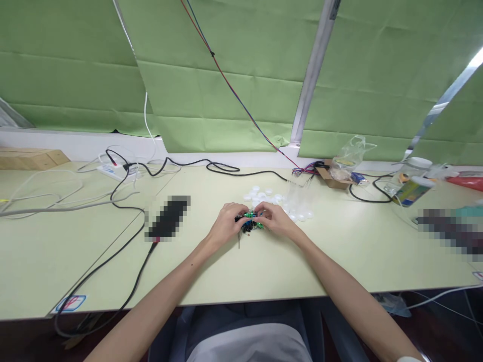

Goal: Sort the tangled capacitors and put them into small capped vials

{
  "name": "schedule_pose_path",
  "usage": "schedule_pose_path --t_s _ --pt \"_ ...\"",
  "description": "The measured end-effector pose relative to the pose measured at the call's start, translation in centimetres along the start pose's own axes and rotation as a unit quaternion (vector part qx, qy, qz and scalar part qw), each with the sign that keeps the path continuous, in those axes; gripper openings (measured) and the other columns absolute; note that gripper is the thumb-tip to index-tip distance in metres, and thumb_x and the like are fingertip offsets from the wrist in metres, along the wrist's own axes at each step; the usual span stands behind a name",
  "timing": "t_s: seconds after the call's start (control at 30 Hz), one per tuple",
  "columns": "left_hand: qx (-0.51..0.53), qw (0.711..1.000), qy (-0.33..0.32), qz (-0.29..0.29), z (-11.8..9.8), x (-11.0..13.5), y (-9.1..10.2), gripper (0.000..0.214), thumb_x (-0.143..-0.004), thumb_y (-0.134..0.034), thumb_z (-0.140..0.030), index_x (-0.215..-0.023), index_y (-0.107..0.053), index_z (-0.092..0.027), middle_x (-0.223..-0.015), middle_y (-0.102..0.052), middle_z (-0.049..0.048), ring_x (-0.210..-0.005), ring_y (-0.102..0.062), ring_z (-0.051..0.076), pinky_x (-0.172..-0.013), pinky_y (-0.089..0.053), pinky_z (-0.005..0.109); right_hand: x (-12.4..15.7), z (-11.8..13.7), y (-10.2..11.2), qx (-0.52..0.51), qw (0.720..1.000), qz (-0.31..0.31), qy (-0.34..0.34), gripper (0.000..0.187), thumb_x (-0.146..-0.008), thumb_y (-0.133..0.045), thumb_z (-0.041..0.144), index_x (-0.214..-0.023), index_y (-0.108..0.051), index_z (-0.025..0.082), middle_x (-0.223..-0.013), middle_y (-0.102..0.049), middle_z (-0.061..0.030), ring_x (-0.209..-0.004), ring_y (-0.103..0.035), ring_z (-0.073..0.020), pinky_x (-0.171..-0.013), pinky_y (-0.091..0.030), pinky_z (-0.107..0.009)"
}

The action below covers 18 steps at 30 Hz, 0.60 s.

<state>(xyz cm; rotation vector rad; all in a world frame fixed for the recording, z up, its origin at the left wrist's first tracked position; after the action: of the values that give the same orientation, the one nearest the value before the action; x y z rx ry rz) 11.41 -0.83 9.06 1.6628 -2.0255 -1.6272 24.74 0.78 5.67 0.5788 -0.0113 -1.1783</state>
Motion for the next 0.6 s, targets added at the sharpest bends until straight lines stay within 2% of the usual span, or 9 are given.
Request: schedule_pose_path --t_s 0.17,0.27,0.4,0.47,0.6 --pt "0.001 1.0 -0.013 -0.002 -0.14 0.06 -0.02 0.005 -0.085 -0.065 -0.022 -0.09 -0.066 -0.021 -0.085 -0.071 0.0024 -0.085 -0.063 0.021 -0.085 -0.046 0.036 0.05 0.17 -0.28 0.021 1.0 0.009 -0.006 0.026 -0.09 -0.058 0.043 -0.083 -0.06 0.018 -0.07 -0.063 0.0003 -0.054 -0.052 -0.0113 -0.056 -0.041 -0.025" --pt "0.003 1.0 -0.025 -0.002 -0.29 0.06 -0.13 0.004 -0.086 -0.065 -0.022 -0.09 -0.065 -0.021 -0.086 -0.071 0.0022 -0.085 -0.063 0.02 -0.086 -0.046 0.036 0.03 0.33 -0.46 0.064 0.998 0.014 0.0 0.041 -0.097 -0.046 0.045 -0.069 -0.058 0.018 -0.061 -0.061 0.0001 -0.052 -0.051 -0.0112 -0.059 -0.041 -0.025" --pt "0.004 0.999 -0.034 0.002 -0.56 0.05 -0.26 0.004 -0.088 -0.063 -0.022 -0.09 -0.065 -0.021 -0.086 -0.071 0.002 -0.084 -0.063 0.02 -0.087 -0.045 0.037 -0.03 -0.02 -0.4 0.07 0.997 0.01 -0.009 0.051 -0.1 -0.037 0.047 -0.064 -0.058 0.018 -0.058 -0.061 -0.0005 -0.054 -0.053 -0.0114 -0.062 -0.042 -0.024" --pt "0.002 1.0 -0.03 0.0 -0.57 0.05 -0.2 0.004 -0.087 -0.063 -0.023 -0.09 -0.065 -0.021 -0.087 -0.071 0.0026 -0.085 -0.063 0.02 -0.087 -0.045 0.038 -0.01 -0.13 -0.3 0.067 0.998 0.006 -0.011 0.048 -0.099 -0.039 0.05 -0.068 -0.059 0.018 -0.063 -0.063 -0.001 -0.055 -0.053 -0.0113 -0.06 -0.042 -0.024" --pt "0.0 1.0 -0.025 -0.001 -0.47 0.06 -0.11 0.005 -0.087 -0.062 -0.022 -0.091 -0.065 -0.021 -0.087 -0.071 0.0032 -0.086 -0.063 0.022 -0.086 -0.046 0.039 0.1 -0.15 -0.03 0.037 0.999 -0.006 -0.015 0.032 -0.087 -0.06 0.05 -0.096 -0.059 0.02 -0.078 -0.063 0.0003 -0.055 -0.052 -0.0108 -0.054 -0.04 -0.024"
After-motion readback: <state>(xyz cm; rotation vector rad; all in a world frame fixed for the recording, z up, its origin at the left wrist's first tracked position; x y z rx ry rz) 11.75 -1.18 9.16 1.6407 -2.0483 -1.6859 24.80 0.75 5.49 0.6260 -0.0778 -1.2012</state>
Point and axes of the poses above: each hand's wrist, its own x-axis away from the middle knuckle, its own y-axis out of the back of the hand, z = x × y, the point moved 9 cm from there along -x, towards the middle knuckle
